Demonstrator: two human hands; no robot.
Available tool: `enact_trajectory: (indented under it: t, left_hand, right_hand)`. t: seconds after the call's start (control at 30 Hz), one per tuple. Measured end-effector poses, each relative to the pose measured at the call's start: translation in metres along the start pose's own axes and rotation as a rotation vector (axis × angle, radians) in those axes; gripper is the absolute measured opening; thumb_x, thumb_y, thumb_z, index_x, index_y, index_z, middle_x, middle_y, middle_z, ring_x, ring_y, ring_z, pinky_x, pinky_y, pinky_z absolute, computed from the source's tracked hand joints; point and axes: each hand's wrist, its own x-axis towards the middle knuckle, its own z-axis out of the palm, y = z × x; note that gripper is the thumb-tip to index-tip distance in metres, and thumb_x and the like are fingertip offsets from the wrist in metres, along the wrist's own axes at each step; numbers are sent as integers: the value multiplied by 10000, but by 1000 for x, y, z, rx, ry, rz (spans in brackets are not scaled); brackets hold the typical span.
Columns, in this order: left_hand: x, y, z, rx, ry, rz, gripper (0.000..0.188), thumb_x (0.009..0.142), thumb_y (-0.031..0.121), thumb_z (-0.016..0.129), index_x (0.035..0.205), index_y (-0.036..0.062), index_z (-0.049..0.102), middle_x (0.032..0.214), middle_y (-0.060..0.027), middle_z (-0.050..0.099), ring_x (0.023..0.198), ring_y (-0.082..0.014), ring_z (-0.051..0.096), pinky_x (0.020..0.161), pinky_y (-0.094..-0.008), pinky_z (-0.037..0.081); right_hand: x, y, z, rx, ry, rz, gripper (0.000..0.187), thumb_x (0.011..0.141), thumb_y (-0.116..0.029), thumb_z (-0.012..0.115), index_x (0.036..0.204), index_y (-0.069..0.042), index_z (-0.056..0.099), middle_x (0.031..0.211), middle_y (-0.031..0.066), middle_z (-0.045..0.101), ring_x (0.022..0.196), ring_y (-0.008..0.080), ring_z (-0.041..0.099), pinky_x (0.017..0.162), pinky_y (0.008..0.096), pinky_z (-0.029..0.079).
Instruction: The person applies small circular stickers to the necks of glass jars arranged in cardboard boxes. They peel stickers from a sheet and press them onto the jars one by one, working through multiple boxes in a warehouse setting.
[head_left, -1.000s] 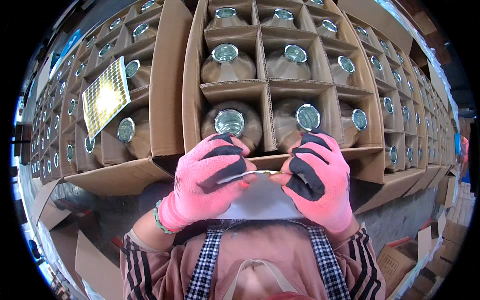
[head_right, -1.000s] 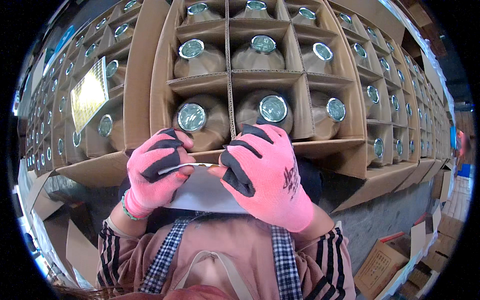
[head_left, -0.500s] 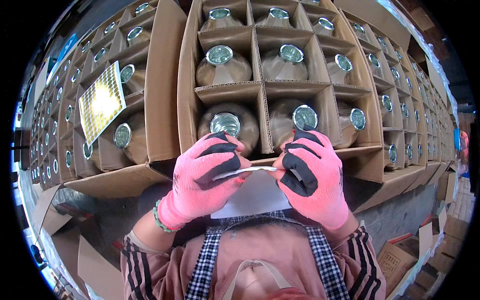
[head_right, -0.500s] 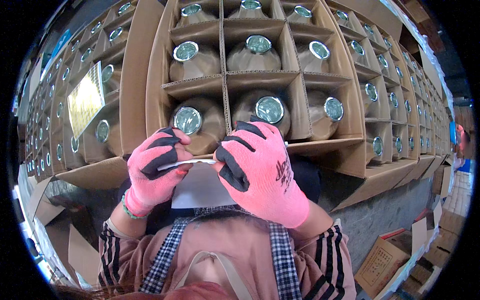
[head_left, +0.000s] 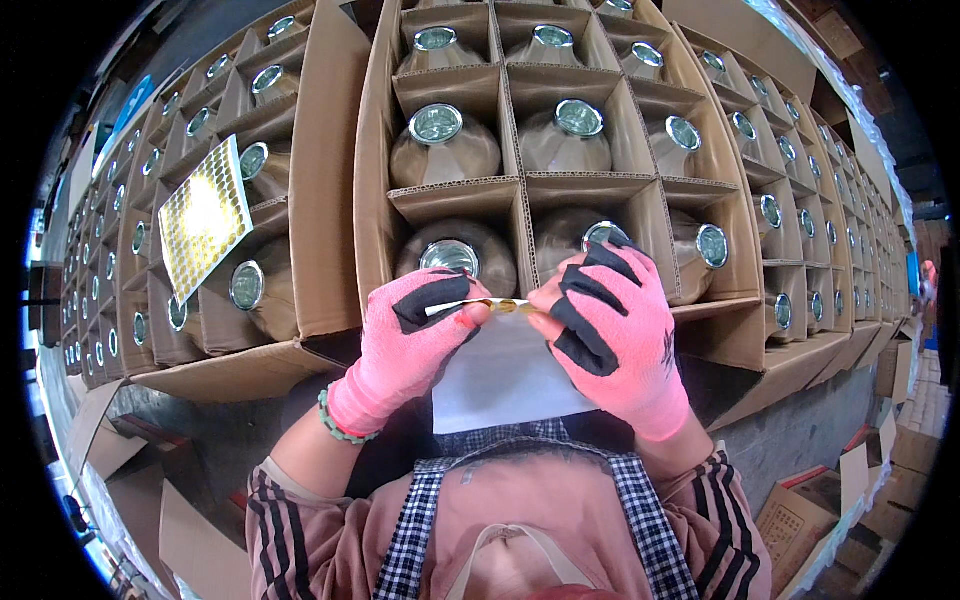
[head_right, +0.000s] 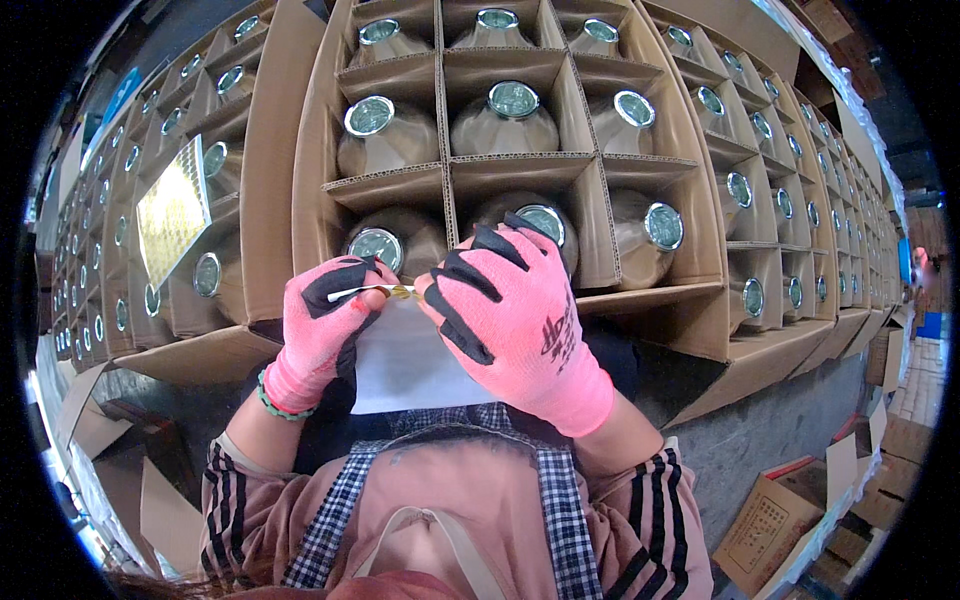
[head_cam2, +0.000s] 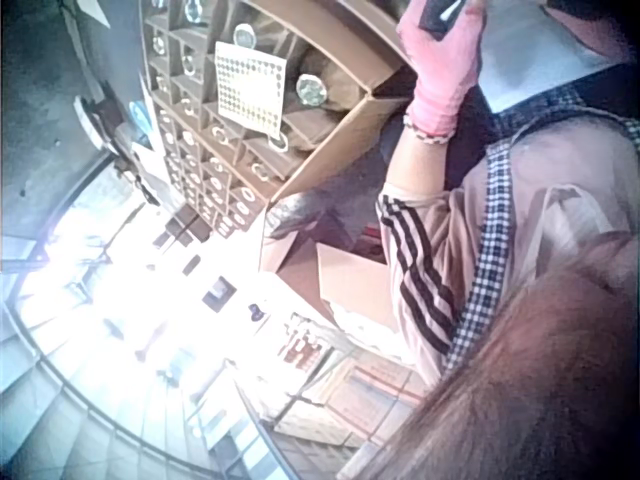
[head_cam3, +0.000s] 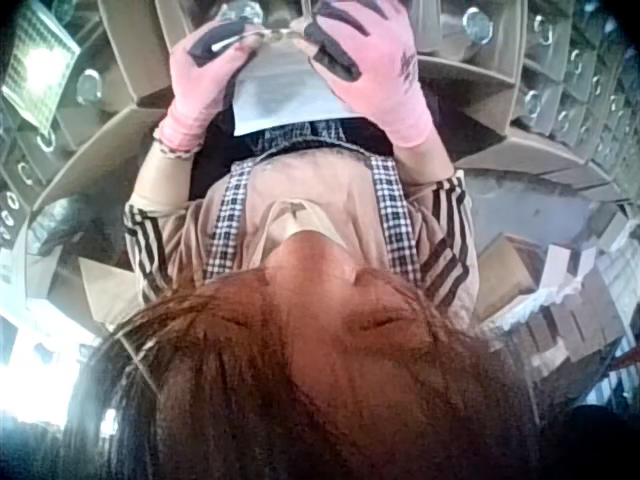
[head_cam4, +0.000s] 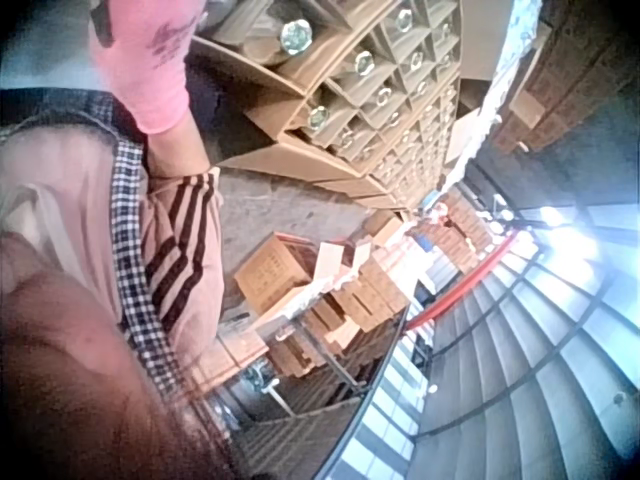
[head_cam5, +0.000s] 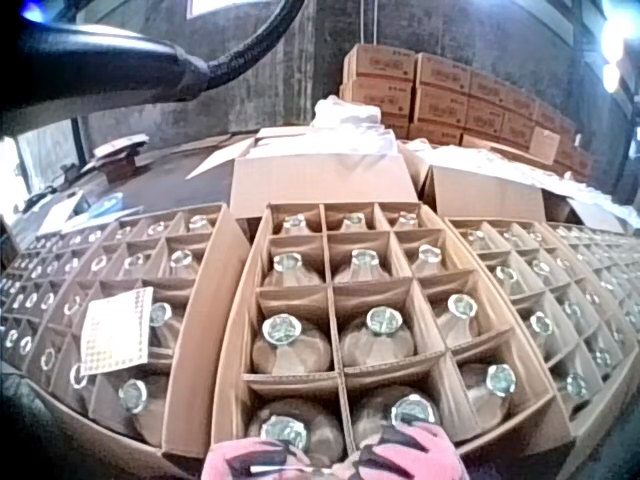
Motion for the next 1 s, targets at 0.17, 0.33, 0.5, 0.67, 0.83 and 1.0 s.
enact_trajectory:
  t: [0.17,0.33,0.5,0.67,0.83,1.0]
  left_hand:
    - [-1,2,-2,-66,27,-89,111,720,59,640,787,-27,620,754,-37,593,710,-85,524,653,-228,424]
    - [1,3,-1,-104,7,-133,118,730,39,630,825,-29,614,777,-27,601,726,-74,527,659,-219,427]
    - [2,4,1,-117,29,-140,106,755,18,607,849,-32,608,788,-18,592,710,-68,521,651,-194,418]
    - [3,3,1,-89,66,-114,85,747,37,612,771,-42,591,772,-34,589,729,-83,516,672,-202,404]
    - [5,4,-1,-21,2,-102,87,738,29,604,791,-40,607,782,-44,600,746,-97,522,704,-226,415]
    - [8,2,-4,-60,-68,-105,94,729,20,601,800,-41,614,777,-43,605,746,-99,523,703,-231,421]
  right_hand:
    - [2,-1,5,-13,4,-4,256,588,-51,690,829,-82,608,816,36,563,839,243,549,832,406,389]
    - [-1,2,5,-42,2,-29,253,609,-135,638,854,-98,588,848,61,530,871,267,512,816,432,384]
    - [-2,4,10,-31,84,-36,175,610,-92,657,771,-85,591,859,38,564,914,252,528,829,411,376]
    - [0,6,5,88,79,-18,178,607,-90,635,779,-79,590,1017,80,571,997,288,499,895,426,347]
    - [-14,35,-66,12,253,384,112,626,54,563,726,6,579,1179,179,478,1120,284,434,894,359,361]
    - [-49,107,-75,-505,-292,341,114,647,-106,664,741,-61,618,1284,95,403,1200,342,322,949,449,302]
